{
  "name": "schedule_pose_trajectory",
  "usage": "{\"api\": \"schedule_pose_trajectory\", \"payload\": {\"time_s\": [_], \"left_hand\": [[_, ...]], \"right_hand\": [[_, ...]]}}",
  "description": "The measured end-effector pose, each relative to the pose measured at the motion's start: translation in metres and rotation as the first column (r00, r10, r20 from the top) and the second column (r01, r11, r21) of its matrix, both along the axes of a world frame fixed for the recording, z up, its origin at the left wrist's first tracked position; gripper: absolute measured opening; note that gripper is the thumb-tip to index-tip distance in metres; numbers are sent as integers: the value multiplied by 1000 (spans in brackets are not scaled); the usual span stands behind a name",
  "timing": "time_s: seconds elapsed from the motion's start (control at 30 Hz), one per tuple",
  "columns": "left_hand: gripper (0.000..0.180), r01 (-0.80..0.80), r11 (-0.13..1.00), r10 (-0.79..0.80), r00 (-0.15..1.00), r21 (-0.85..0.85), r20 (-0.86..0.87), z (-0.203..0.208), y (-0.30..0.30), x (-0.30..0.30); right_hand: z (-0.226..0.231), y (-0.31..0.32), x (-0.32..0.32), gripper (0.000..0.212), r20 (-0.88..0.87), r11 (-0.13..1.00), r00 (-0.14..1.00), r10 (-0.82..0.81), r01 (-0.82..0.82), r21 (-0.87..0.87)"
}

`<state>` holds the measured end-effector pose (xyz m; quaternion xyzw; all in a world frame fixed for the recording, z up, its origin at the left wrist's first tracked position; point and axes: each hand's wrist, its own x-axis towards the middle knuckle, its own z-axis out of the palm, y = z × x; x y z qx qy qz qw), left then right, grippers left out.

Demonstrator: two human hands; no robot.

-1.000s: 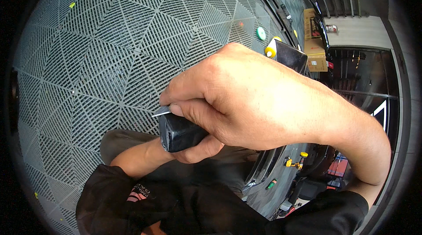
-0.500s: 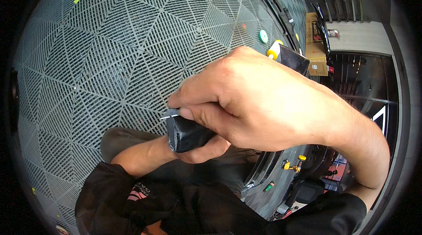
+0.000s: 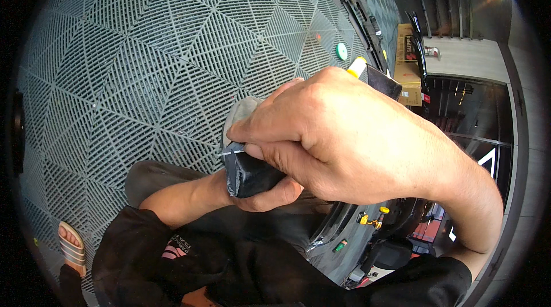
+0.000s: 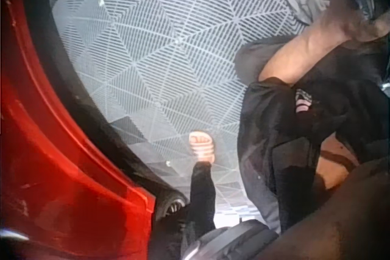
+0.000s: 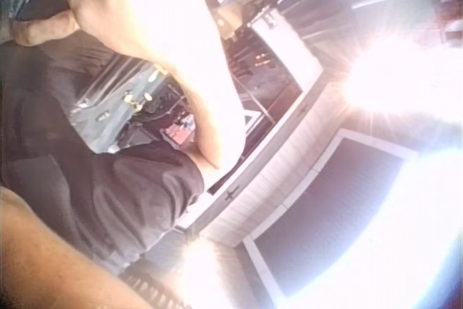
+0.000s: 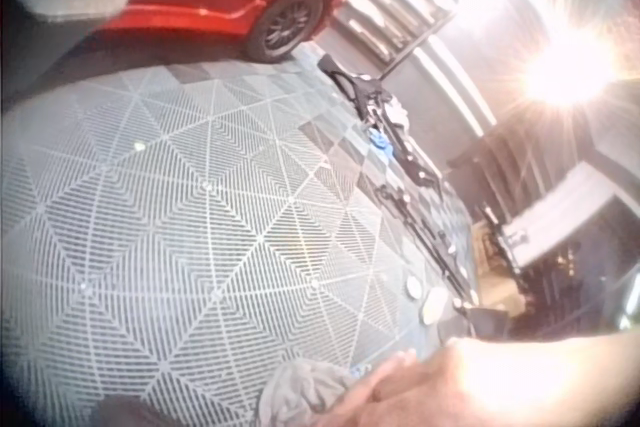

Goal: The person uses a small blade to carefully trim and remove excess material from a black plastic car trim piece. They hold the trim with one hand and scrape along its edges with the blade, occasionally rotating the piece to access different sides.

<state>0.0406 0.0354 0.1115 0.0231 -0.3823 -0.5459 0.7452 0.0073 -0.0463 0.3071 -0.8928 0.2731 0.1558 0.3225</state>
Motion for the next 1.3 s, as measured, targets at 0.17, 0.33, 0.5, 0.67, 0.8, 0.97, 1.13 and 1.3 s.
{"api": "schedule_pose_trajectory", "payload": {"time_s": [0.17,0.33,0.5,0.67,0.8,0.97,1.13,1.3], "left_hand": [[97,-5,1000,5,1000,-6,5,-1,1,1],[97,-6,1000,6,1000,-13,7,0,2,0],[98,-8,1000,8,1000,-12,8,0,2,0],[98,-9,1000,9,1000,-12,7,-1,2,0],[98,-11,1000,11,1000,-8,5,0,2,-2],[98,-16,1000,16,1000,-5,0,0,2,-2],[99,-19,1000,19,1000,-4,-2,0,2,-2],[99,-21,1000,21,1000,-2,-2,-1,2,-3]], "right_hand": [[3,2,1,24,-17,1000,1000,-12,12,10],[6,4,4,28,-63,999,998,-29,30,12],[11,3,9,32,-125,1000,992,-7,9,16],[17,5,13,37,-215,998,976,-34,44,42],[15,8,13,33,-145,1000,989,-15,15,5],[14,6,15,27,-173,994,979,-106,109,8],[13,7,15,25,-164,994,980,-113,114,-5],[10,11,11,24,-120,992,985,-127,127,-5]]}}
